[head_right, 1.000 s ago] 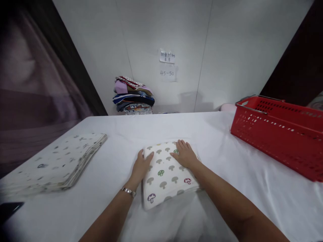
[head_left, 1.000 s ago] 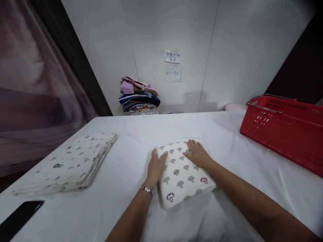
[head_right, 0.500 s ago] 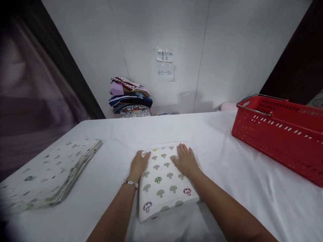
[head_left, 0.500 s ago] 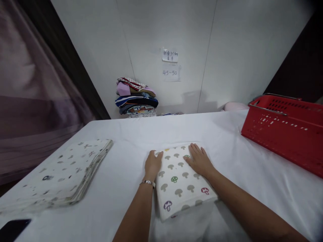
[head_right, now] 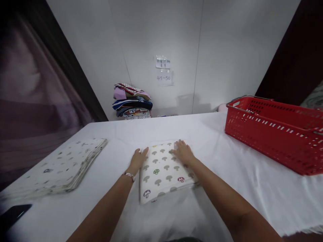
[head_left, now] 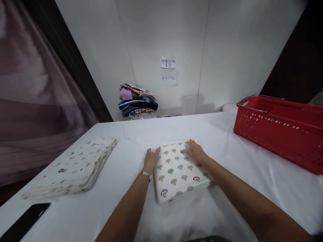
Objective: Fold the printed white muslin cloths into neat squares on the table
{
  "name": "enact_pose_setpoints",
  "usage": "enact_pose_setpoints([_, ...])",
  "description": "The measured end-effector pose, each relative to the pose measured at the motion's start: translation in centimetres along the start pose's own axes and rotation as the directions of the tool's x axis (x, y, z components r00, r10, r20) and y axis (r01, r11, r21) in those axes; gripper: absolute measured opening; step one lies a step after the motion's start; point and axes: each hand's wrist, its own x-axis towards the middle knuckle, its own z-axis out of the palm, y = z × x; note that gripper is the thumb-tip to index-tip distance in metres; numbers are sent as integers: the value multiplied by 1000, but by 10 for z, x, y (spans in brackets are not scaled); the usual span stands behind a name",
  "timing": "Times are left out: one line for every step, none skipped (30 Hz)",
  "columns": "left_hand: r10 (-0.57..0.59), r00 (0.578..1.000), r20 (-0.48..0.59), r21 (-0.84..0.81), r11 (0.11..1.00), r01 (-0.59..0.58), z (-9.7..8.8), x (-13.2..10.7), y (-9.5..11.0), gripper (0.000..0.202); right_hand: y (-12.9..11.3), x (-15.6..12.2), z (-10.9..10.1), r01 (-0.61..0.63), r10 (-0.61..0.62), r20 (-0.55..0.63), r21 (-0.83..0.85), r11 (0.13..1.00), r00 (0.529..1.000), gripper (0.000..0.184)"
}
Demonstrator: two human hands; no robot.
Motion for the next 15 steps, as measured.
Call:
enact_pose_setpoints([0, 1000, 15, -16, 1000, 0, -4, -6, -5, 69, 6, -5, -4, -27, 28, -22, 53, 998, 999, 65])
enact_pose_setpoints([1, 999, 35, -39, 999, 0, -6, -14, -12, 69, 13, -12, -7, -57, 62, -42, 114, 992, 997, 67])
enact_pose_setpoints([-1, 998, 58, -68, 998, 4, -7, -22, -19, 69, 20, -19, -8, -90, 99, -46, 178, 980, 994, 68])
enact_pose_setpoints([-7, 996, 84, -107, 994, 16, -7, -31, -27, 69, 28, -26, -8, -119, 131, -39, 234, 965, 991, 69])
enact_pose_setpoints([-20, 994, 111, -148, 988, 36, -6, -40, -35, 69, 34, -34, -7, -142, 156, -30, 274, 951, 987, 70])
enact_pose_setpoints([-28, 990, 138, -189, 981, 54, -3, -48, -41, 69, 39, -40, -4, -156, 172, -28, 292, 944, 985, 70])
enact_pose_setpoints([-29, 986, 162, -226, 972, 66, -1, -54, -46, 68, 42, -46, -1, -157, 174, -35, 288, 945, 984, 70])
enact_pose_setpoints([-24, 983, 179, -255, 964, 70, 1, -58, -48, 67, 43, -51, 2, -148, 168, -53, 272, 951, 984, 70])
enact_pose_setpoints([-9, 982, 190, -278, 958, 62, 2, -59, -48, 66, 42, -56, 5, -135, 157, -73, 252, 958, 985, 69])
enact_pose_setpoints([16, 982, 191, -297, 954, 42, 1, -57, -46, 66, 39, -61, 9, -125, 149, -86, 239, 963, 985, 69])
enact_pose_setpoints([46, 983, 178, -303, 953, 10, -2, -53, -41, 66, 35, -66, 11, -117, 141, -88, 234, 965, 986, 69])
enact_pose_setpoints([74, 985, 153, -293, 956, -26, -7, -45, -35, 68, 31, -72, 13, -104, 127, -82, 236, 966, 989, 69])
enact_pose_setpoints([102, 987, 123, -269, 961, -66, -13, -36, -29, 69, 25, -78, 13, -86, 103, -59, 239, 967, 993, 71])
enact_pose_setpoints([126, 987, 96, -224, 969, -101, -21, -26, -23, 71, 20, -84, 12, -66, 73, -22, 240, 968, 997, 73])
enact_pose_setpoints([134, 988, 84, -172, 978, -118, -29, -16, -18, 70, 14, -89, 10, -47, 42, 25, 236, 971, 999, 76])
